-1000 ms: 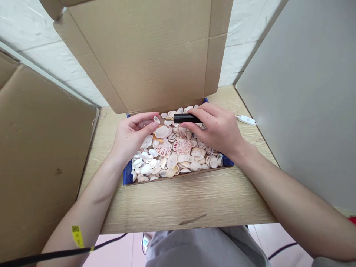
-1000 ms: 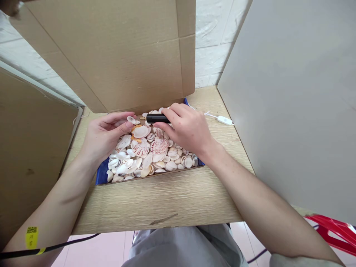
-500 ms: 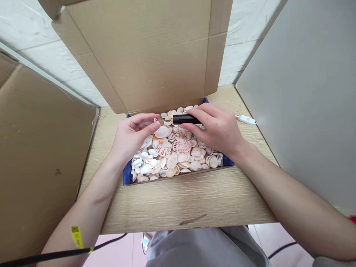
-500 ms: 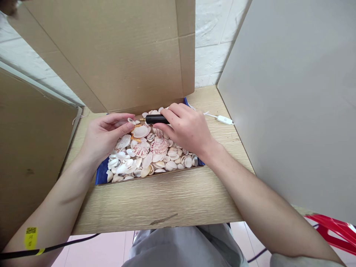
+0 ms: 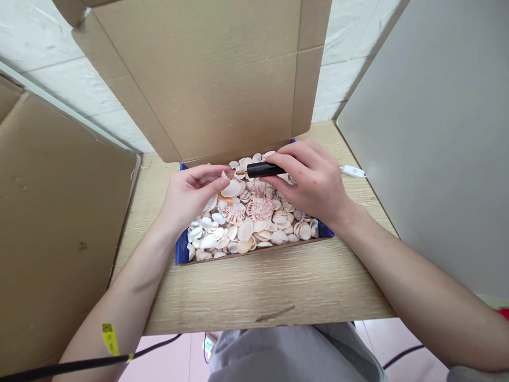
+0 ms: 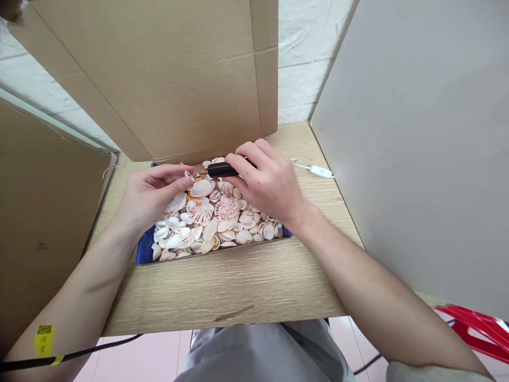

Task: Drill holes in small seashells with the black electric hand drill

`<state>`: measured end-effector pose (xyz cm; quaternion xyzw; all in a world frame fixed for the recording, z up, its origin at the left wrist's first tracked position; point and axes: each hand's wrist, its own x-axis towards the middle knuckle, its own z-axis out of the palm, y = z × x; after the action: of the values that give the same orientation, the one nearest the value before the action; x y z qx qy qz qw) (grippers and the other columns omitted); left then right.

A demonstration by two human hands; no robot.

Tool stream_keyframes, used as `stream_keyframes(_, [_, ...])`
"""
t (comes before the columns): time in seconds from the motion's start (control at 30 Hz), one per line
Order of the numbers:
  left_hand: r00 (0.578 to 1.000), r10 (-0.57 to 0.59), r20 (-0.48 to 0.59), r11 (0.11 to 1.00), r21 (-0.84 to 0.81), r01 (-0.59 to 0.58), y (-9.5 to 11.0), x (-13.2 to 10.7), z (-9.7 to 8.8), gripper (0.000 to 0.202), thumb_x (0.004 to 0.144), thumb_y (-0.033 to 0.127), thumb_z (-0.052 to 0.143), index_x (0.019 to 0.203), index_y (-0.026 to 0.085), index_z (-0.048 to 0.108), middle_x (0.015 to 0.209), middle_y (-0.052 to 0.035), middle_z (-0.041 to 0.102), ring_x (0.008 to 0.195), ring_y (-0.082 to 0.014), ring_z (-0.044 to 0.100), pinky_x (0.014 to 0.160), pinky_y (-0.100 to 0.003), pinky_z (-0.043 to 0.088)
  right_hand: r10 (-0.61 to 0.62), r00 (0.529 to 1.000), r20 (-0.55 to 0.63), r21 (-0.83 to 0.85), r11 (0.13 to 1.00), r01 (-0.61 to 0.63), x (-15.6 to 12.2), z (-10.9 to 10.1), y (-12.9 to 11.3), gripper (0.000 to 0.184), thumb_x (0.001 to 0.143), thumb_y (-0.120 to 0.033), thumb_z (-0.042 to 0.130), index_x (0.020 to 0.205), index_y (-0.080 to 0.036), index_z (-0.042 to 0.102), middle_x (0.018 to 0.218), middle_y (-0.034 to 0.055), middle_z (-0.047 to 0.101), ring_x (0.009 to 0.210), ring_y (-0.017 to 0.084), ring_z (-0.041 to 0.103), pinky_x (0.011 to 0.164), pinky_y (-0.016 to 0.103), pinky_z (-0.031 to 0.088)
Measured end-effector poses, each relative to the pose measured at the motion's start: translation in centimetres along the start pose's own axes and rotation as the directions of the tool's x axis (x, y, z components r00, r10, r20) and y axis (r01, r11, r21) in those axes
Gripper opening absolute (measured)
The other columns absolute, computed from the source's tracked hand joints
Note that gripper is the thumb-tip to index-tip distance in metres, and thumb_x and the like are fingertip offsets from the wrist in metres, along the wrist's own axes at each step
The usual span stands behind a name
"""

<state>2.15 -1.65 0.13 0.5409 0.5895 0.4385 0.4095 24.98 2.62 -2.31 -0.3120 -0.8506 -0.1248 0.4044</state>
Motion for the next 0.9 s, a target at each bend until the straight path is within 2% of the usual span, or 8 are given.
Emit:
stream_keyframes(0.1, [1.000, 0.004, 0.018, 1.000, 0.001, -0.004, -0.06, -0.03, -0.11, 0.025, 0.071, 0.029, 0.081, 0.095, 0.022, 0.077, 0.092, -0.0038, 0.077, 0.079, -0.0146, 0.069, 0.072, -0.024, 0.055, -0.027, 0.999, -0.042, -0.003, 1.000, 0.027, 0.06, 0.02, 0.01, 0.018, 0.091, -0.033, 0.058, 0.100, -0.017, 0.062, 0.094, 0.0062, 0.066, 0.084, 0.017, 0.056, 0.074, 0.032, 0.048])
stream_keyframes(0.27, [1.000, -0.029, 0.009, 0.999, 0.019, 0.028, 0.05, -0.05, -0.07, 0.022, 0.070, 0.027, 0.081, 0.091, 0.022, 0.078, 0.084, -0.0029, 0.077, 0.071, -0.0123, 0.067, 0.064, -0.021, 0.052, 0.004, 1.000, -0.012, 0.018, 1.000, -0.003, 0.00, 0.12, 0.05, 0.018, 0.092, -0.033, 0.055, 0.101, -0.019, 0.061, 0.096, 0.0055, 0.064, 0.086, 0.018, 0.054, 0.076, 0.033, 0.047])
stream_keyframes(0.53, [1.000, -0.021, 0.003, 1.000, -0.016, 0.021, 0.03, -0.03, -0.08, 0.023, 0.071, 0.029, 0.081, 0.093, 0.023, 0.077, 0.089, -0.0032, 0.077, 0.077, -0.0148, 0.069, 0.071, -0.025, 0.055, 0.037, 0.996, 0.076, 0.021, 0.999, -0.039, -0.08, 0.02, -0.09, 0.025, 0.093, -0.038, 0.054, 0.101, -0.016, 0.062, 0.092, 0.0067, 0.065, 0.082, 0.018, 0.057, 0.070, 0.031, 0.046])
stream_keyframes(0.9, [1.000, 0.003, -0.024, 1.000, 0.000, -0.003, 0.18, -0.14, 0.25, 0.020, 0.074, 0.032, 0.079, 0.092, 0.024, 0.076, 0.092, -0.0031, 0.077, 0.083, -0.0172, 0.069, 0.075, -0.028, 0.057, 0.056, 0.995, 0.078, 0.032, 0.998, -0.059, -0.09, -0.01, -0.25, 0.026, 0.093, -0.038, 0.053, 0.102, -0.015, 0.062, 0.095, 0.0089, 0.066, 0.085, 0.020, 0.058, 0.071, 0.033, 0.047])
